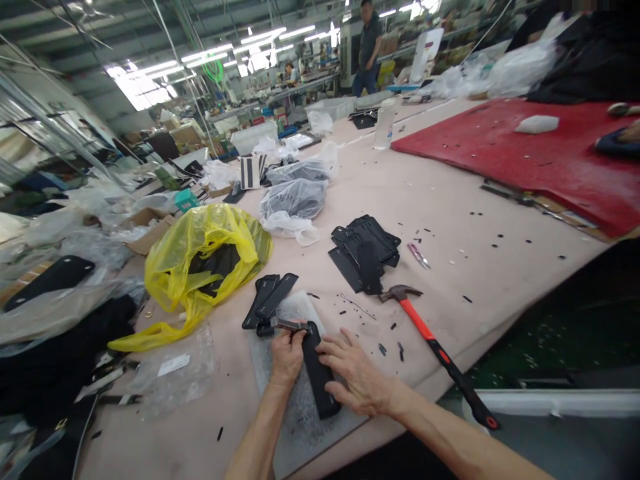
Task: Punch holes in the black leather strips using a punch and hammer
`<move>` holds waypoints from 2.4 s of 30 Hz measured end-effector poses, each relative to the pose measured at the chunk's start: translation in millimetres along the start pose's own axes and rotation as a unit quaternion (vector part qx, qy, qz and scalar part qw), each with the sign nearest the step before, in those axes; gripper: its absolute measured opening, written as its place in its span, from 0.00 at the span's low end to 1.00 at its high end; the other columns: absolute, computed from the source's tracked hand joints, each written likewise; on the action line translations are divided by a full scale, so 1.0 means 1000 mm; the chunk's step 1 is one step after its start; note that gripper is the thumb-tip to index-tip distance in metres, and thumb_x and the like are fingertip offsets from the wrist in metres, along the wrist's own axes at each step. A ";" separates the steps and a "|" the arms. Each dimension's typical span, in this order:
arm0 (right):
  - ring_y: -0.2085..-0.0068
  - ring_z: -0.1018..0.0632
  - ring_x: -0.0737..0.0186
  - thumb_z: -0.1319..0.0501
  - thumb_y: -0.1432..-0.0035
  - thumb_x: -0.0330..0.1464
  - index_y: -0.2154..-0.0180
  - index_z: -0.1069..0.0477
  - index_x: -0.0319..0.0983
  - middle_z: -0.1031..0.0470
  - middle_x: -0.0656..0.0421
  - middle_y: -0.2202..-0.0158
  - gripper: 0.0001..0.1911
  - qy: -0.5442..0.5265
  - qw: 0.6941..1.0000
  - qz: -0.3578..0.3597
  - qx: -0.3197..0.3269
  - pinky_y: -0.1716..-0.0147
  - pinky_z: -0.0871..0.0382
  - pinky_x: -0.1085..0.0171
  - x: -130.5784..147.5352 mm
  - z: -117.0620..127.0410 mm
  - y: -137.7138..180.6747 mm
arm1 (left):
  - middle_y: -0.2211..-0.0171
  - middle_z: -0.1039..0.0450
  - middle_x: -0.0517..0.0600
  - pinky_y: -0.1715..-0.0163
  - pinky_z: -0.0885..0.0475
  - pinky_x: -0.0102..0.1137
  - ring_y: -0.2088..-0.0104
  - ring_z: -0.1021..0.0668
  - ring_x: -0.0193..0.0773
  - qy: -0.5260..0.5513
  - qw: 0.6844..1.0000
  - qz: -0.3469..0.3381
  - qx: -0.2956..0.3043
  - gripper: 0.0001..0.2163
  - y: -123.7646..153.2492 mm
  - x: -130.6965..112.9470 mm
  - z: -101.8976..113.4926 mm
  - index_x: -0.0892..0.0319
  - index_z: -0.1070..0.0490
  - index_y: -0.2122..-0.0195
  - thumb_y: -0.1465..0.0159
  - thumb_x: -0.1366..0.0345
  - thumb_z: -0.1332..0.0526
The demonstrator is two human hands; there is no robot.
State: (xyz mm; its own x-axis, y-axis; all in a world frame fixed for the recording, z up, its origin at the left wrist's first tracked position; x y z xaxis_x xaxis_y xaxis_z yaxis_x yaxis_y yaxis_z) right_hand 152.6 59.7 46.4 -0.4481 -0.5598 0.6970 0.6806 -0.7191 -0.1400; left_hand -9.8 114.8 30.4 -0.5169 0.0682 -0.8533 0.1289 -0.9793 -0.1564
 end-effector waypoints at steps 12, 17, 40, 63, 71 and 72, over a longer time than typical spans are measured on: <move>0.31 0.51 0.43 0.36 0.52 0.34 0.43 0.36 0.39 0.49 0.45 0.31 0.33 -0.007 0.999 -0.045 0.004 0.36 0.64 0.38 -0.014 -0.017 0.007 | 0.59 0.19 0.51 0.52 0.24 0.38 0.56 0.19 0.43 -0.019 0.999 -0.027 0.015 0.11 -0.001 0.001 -0.004 0.58 0.23 0.58 0.36 0.62 0.42; 0.30 0.51 0.44 0.36 0.52 0.35 0.43 0.36 0.40 0.49 0.46 0.31 0.33 -0.015 0.999 -0.051 0.006 0.35 0.65 0.38 -0.016 -0.016 0.007 | 0.59 0.18 0.50 0.54 0.23 0.36 0.58 0.18 0.42 -0.034 0.999 -0.038 0.017 0.09 -0.003 -0.003 -0.005 0.57 0.23 0.59 0.36 0.64 0.42; 0.49 0.29 0.42 0.43 0.41 0.36 0.50 0.33 0.34 0.31 0.42 0.49 0.19 0.272 0.880 -0.322 -0.220 0.51 0.35 0.47 -0.103 0.102 0.100 | 0.61 0.20 0.52 0.58 0.22 0.38 0.59 0.18 0.44 -0.156 0.979 -0.130 0.026 0.09 0.003 -0.001 -0.023 0.56 0.26 0.58 0.35 0.69 0.44; 0.82 0.38 0.68 0.49 0.33 0.44 0.67 0.36 0.42 0.36 0.64 0.80 0.14 0.035 0.962 -0.117 -0.243 0.83 0.49 0.66 0.077 0.194 -0.002 | 0.74 0.25 0.50 0.71 0.29 0.34 0.71 0.21 0.45 -0.153 0.975 -0.161 -0.025 0.05 0.007 -0.015 -0.016 0.54 0.30 0.67 0.38 0.71 0.43; 0.81 0.36 0.65 0.58 0.31 0.44 0.69 0.37 0.43 0.33 0.61 0.80 0.20 0.118 0.965 -0.116 -0.203 0.81 0.46 0.65 0.078 0.179 -0.010 | 0.72 0.25 0.51 0.69 0.29 0.34 0.69 0.21 0.44 -0.134 0.979 -0.151 -0.011 0.06 0.007 -0.011 -0.018 0.54 0.29 0.64 0.38 0.71 0.43; 0.82 0.37 0.66 0.58 0.31 0.45 0.70 0.37 0.43 0.34 0.61 0.81 0.21 0.118 0.968 -0.114 -0.192 0.82 0.48 0.64 0.079 0.179 -0.011 | 0.72 0.24 0.51 0.70 0.29 0.34 0.69 0.21 0.44 -0.133 0.979 -0.151 -0.014 0.06 0.007 -0.012 -0.017 0.54 0.29 0.65 0.38 0.71 0.43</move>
State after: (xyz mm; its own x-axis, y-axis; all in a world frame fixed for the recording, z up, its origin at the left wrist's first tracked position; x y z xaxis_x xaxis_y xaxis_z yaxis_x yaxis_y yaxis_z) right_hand 213.7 96.8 229.4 -0.7123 -0.4138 0.5669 0.3028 -0.9098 -0.2837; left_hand 11.8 110.4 30.6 -0.7362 0.2989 -0.6072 -0.0432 -0.9161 -0.3986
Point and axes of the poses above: each hand's wrist, its own y-axis away from the middle knuckle, its own z-axis out of the back of the hand, x = y × z, the point moved 8 cm from there along -y, towards the middle knuckle
